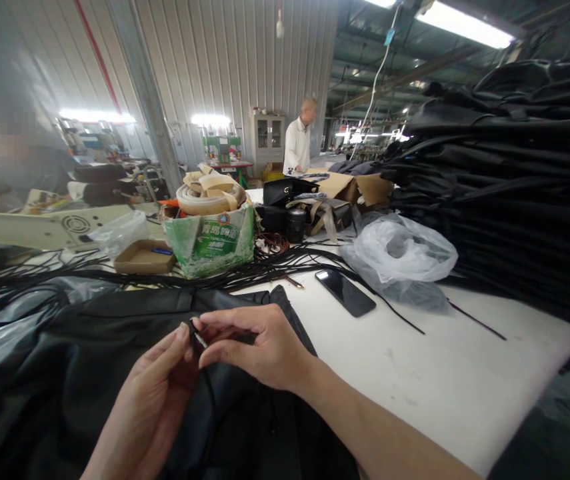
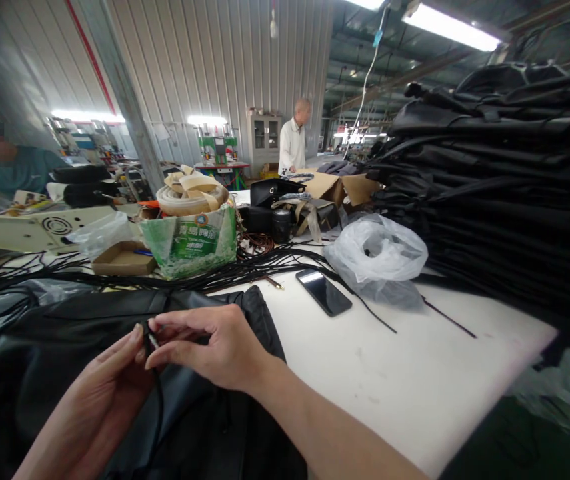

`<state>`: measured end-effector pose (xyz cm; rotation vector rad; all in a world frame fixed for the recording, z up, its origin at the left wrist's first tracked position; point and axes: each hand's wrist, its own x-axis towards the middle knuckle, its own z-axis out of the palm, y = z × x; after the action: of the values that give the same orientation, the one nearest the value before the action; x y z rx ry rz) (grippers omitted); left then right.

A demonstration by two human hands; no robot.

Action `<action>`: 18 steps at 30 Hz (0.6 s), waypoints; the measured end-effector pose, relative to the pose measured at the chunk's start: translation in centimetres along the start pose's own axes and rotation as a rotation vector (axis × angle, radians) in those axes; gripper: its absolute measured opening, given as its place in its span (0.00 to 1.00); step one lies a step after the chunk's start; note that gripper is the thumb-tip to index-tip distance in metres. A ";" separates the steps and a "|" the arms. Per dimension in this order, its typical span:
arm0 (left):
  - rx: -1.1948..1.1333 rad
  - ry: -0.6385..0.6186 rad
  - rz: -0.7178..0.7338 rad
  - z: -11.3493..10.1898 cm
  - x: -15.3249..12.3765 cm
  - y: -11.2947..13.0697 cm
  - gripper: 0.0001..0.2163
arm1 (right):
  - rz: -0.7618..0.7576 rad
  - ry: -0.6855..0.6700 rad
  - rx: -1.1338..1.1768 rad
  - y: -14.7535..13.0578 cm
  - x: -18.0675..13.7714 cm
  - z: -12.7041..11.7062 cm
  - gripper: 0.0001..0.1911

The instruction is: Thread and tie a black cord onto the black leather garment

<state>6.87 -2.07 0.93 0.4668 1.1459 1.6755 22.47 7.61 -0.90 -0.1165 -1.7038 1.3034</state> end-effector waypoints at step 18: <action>-0.044 0.061 0.007 1.4 -0.6 -0.6 0.30 | -0.313 0.036 -0.375 0.9 -0.4 0.2 0.15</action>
<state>8.48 -1.96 1.21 0.3951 1.1503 1.7282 22.17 7.63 -1.82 -0.0859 -1.8340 0.7416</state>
